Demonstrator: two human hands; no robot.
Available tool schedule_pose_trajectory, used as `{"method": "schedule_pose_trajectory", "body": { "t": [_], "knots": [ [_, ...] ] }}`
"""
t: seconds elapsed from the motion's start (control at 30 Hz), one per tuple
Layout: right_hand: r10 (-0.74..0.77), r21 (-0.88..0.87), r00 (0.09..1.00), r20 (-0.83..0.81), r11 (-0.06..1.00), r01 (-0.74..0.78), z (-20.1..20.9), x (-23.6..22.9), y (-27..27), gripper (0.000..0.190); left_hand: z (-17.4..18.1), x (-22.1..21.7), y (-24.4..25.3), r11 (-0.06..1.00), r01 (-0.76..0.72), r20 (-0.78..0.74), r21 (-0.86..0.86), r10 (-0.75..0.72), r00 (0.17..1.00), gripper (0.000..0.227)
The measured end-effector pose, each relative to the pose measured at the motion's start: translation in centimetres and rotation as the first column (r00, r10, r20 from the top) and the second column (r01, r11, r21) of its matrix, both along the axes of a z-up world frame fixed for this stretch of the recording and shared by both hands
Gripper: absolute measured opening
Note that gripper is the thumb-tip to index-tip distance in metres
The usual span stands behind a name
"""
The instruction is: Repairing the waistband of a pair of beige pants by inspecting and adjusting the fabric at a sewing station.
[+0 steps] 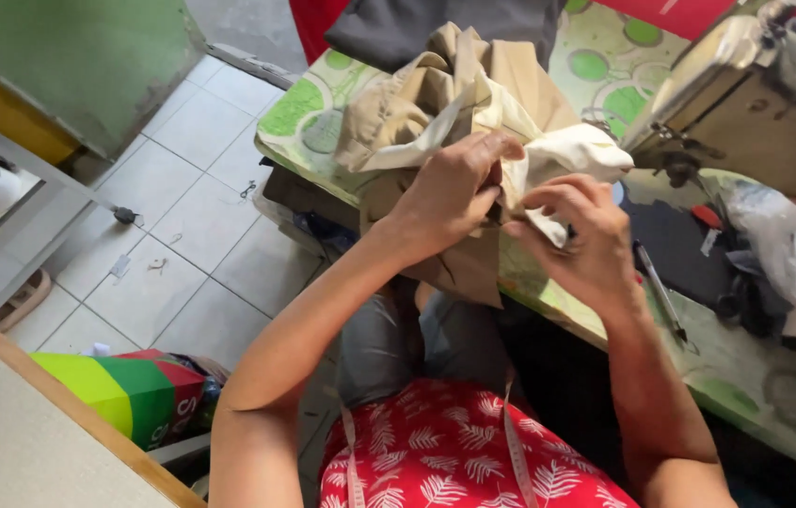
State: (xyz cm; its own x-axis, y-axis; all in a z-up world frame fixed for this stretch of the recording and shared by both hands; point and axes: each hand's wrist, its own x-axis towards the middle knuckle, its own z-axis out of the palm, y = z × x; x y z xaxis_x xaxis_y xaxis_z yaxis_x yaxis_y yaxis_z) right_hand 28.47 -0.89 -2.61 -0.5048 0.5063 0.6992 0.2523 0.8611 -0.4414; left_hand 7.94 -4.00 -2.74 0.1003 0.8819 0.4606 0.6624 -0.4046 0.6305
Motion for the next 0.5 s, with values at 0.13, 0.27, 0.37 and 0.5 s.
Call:
{"method": "schedule_pose_trajectory", "body": {
  "t": [0.13, 0.27, 0.37, 0.5],
  "knots": [
    [0.039, -0.108, 0.998, -0.054, 0.993, -0.045, -1.2, 0.2, 0.6, 0.014, 0.5, 1.0, -0.5, 0.999, 0.048, -0.035, -0.005, -0.048, 0.998, 0.046],
    [0.121, -0.332, 0.982, -0.148, 0.929, -0.164, -2.0, 2.0, 1.5, 0.010, 1.6, 0.8, -1.4, 0.985, 0.124, -0.055, -0.121, -0.131, 0.990, 0.056],
    [0.170, -0.317, 0.976, -0.135, 0.926, -0.205, -1.2, 2.4, 0.9, 0.015, 2.1, 1.0, -1.4, 0.975, 0.128, -0.107, -0.184, -0.149, 0.983, 0.047],
    [0.261, -0.341, 0.949, -0.176, 0.888, -0.307, 1.2, 2.7, -0.4, 0.018, 2.6, 1.6, -1.0, 0.965, 0.075, -0.204, -0.253, -0.129, 0.970, 0.050]
  ]
}}
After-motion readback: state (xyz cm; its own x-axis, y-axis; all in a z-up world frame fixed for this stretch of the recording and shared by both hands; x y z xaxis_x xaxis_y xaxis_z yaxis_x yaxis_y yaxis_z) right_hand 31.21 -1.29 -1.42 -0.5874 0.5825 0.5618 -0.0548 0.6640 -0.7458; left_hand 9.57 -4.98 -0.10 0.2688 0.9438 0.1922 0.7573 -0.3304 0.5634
